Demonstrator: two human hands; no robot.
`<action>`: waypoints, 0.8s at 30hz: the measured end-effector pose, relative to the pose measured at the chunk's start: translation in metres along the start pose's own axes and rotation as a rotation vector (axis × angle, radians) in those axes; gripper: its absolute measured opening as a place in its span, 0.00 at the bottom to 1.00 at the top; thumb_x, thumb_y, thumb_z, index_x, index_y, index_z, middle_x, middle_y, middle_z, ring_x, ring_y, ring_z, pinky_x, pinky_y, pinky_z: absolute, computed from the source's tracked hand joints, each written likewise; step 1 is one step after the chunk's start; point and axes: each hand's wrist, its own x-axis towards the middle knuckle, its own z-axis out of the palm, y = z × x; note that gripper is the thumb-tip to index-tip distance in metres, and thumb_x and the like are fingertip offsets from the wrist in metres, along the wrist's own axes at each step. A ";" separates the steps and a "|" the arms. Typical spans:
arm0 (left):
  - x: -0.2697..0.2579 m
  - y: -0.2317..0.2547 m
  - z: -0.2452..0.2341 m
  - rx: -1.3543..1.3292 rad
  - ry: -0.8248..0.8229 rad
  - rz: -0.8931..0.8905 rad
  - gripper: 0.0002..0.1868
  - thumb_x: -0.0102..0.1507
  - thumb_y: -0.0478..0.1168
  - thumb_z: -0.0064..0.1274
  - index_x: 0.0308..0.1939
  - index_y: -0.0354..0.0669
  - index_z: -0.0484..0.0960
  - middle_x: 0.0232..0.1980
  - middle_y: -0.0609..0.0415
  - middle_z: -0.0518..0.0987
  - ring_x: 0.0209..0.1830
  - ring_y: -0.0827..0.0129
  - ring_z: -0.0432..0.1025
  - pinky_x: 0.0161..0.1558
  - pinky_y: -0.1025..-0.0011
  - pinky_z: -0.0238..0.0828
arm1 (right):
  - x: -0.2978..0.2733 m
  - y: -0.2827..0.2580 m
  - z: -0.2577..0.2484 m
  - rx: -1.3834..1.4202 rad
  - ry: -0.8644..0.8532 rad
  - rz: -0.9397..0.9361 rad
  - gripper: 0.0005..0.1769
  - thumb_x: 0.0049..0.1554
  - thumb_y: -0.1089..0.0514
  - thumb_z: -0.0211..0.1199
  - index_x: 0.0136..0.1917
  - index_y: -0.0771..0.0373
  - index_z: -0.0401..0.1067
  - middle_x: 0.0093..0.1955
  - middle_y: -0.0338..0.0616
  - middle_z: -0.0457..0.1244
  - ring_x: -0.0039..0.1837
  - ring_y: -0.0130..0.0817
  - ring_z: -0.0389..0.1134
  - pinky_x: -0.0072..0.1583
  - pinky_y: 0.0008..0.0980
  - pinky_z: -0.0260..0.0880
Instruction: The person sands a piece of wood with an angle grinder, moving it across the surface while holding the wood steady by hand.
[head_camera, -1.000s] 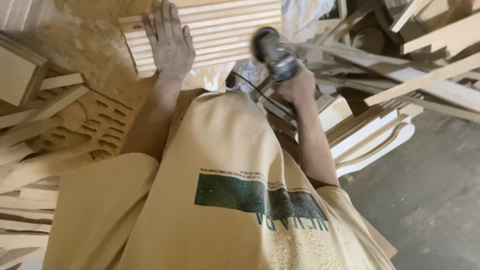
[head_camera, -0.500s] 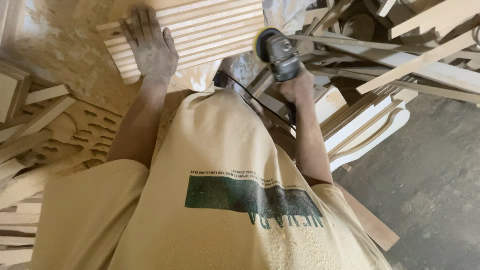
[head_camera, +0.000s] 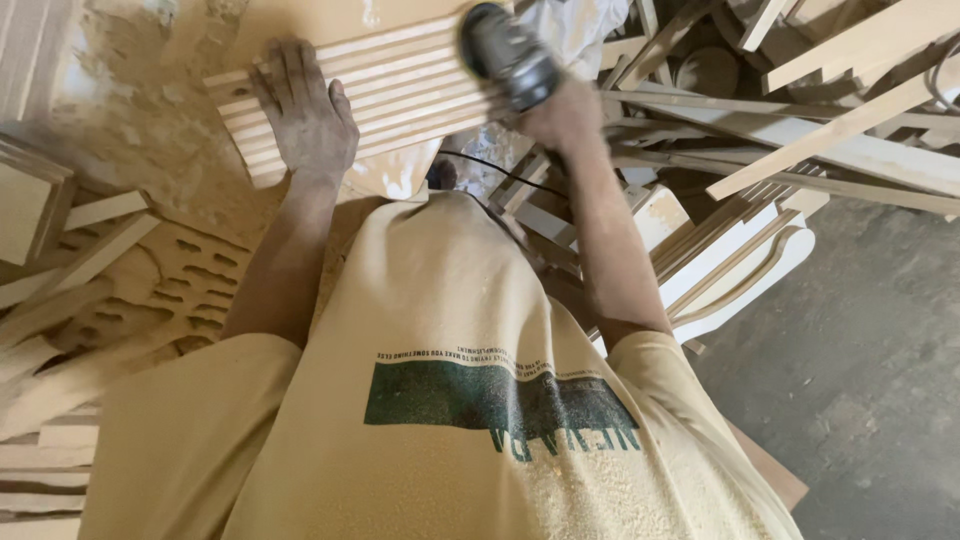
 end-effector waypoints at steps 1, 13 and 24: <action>0.001 -0.001 0.002 -0.001 0.035 0.006 0.30 0.89 0.48 0.32 0.83 0.23 0.70 0.83 0.28 0.73 0.85 0.33 0.58 0.82 0.29 0.40 | -0.018 -0.031 -0.008 0.072 -0.095 0.008 0.46 0.48 0.65 0.79 0.79 0.49 0.70 0.70 0.39 0.74 0.71 0.39 0.75 0.73 0.41 0.80; 0.001 0.001 0.000 -0.004 0.082 -0.011 0.34 0.88 0.50 0.24 0.82 0.26 0.73 0.82 0.30 0.76 0.85 0.33 0.60 0.82 0.31 0.40 | 0.019 0.019 -0.008 0.138 -0.068 -0.054 0.41 0.48 0.54 0.85 0.73 0.52 0.74 0.67 0.43 0.75 0.66 0.39 0.78 0.69 0.40 0.82; -0.003 -0.006 0.012 -0.035 0.100 0.020 0.35 0.89 0.51 0.28 0.81 0.21 0.77 0.83 0.27 0.74 0.85 0.33 0.57 0.83 0.31 0.39 | -0.056 0.122 0.052 0.144 0.083 -0.051 0.46 0.38 0.46 0.81 0.71 0.51 0.78 0.54 0.42 0.78 0.56 0.42 0.79 0.61 0.37 0.79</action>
